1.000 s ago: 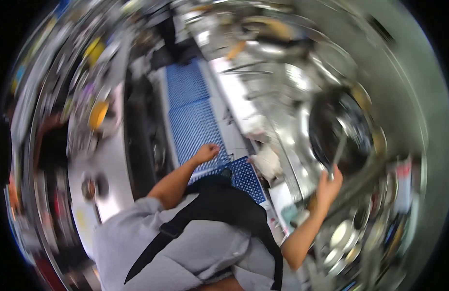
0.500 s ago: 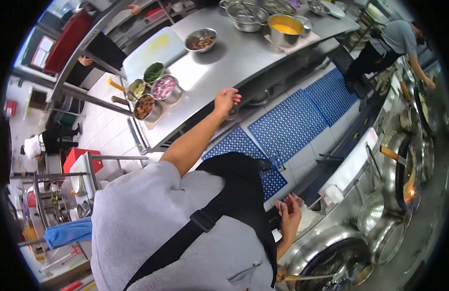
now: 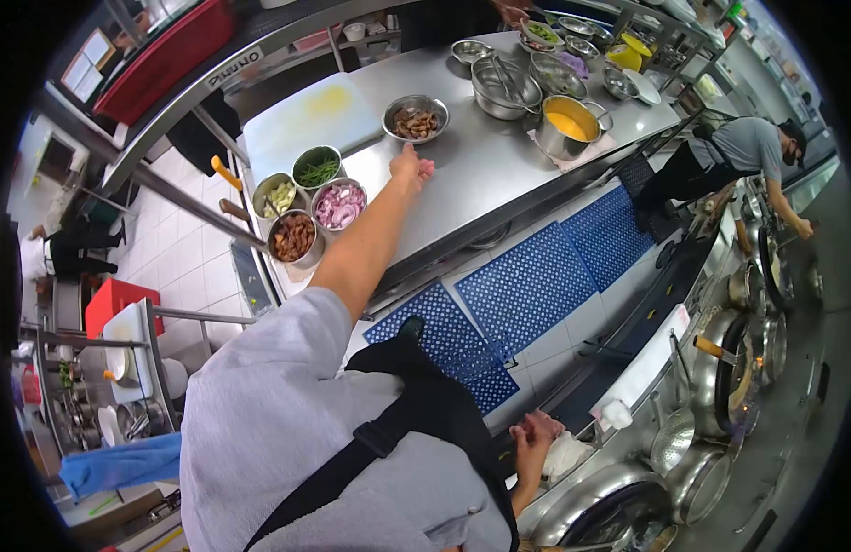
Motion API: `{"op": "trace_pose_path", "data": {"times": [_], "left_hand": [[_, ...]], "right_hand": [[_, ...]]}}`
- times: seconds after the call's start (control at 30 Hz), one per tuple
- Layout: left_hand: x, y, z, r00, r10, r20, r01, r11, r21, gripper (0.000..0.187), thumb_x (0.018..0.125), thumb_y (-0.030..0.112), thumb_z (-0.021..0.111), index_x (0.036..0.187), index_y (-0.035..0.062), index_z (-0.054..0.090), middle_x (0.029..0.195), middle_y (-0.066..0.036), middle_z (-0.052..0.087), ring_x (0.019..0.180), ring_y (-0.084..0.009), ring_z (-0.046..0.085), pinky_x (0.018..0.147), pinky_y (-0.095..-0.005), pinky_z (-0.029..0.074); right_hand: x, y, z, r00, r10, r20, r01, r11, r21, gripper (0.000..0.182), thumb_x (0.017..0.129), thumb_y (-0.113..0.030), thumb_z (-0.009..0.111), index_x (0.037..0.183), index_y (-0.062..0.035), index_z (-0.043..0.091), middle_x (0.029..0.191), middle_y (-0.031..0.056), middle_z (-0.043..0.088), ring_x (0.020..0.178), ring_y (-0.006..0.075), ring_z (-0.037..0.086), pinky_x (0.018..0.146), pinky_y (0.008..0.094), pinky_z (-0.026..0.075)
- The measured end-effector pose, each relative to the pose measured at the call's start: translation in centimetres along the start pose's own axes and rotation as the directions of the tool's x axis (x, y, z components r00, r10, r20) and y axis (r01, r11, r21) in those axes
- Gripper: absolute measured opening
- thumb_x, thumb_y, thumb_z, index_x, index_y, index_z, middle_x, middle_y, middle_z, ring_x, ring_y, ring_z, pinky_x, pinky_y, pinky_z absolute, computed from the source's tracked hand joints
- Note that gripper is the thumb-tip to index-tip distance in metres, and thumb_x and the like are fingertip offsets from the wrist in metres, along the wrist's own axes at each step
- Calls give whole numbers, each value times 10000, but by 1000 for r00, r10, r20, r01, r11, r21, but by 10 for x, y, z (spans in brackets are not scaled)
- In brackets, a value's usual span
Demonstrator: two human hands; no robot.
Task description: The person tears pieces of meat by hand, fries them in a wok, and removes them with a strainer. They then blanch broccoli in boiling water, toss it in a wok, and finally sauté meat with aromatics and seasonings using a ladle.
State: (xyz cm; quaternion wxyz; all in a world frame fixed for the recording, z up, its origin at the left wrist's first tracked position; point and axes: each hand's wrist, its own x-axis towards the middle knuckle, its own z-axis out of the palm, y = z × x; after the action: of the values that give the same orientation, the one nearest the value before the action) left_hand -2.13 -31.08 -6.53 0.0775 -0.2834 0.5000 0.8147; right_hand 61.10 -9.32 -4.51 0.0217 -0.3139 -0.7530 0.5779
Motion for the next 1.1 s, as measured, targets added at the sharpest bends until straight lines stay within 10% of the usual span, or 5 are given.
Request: {"op": "trace_pose_path", "data": {"times": [0.23,0.47,0.67,0.9,1.1], "left_hand": [[46,2,0,973,204,-112,-201,979,35,153,934,70,550,999,-69,557,750,-132,635,574,-221,685,439,-305,518],[-2,-39,-45,961,266,76,-275,947,165,83,917,53,577,870,-15,567,718,-94,628,552,-175,653,487,-305,506],[-144,-66,-144,953,180,243,-255,912,322,110,927,60,610,839,21,557,665,-49,603,543,-127,596,495,-271,479],[-279,-50,-287,978,204,42,-190,792,580,84,919,72,574,877,0,569,675,-33,572,539,-90,555,488,-264,461],[-341,-31,-352,889,346,-301,-158,847,508,91,915,53,586,857,-10,556,718,-50,593,579,-107,605,488,-268,479]], "right_hand": [[3,19,43,985,162,54,-156,983,-94,341,908,20,661,1244,30,605,1020,80,693,860,127,643,778,270,529],[68,-58,78,955,243,171,-215,963,-163,373,917,-69,672,1267,28,589,1066,101,685,938,145,640,831,283,522],[180,-189,140,943,-219,252,212,976,56,245,987,-96,583,1177,49,636,937,74,683,836,109,625,788,248,512],[243,-303,322,476,-514,714,446,841,308,244,956,-108,625,1158,27,651,960,79,703,817,101,632,754,243,514],[218,-340,436,181,-514,838,827,541,154,282,853,-132,685,1115,-29,699,913,156,716,816,263,686,774,342,536]]}}
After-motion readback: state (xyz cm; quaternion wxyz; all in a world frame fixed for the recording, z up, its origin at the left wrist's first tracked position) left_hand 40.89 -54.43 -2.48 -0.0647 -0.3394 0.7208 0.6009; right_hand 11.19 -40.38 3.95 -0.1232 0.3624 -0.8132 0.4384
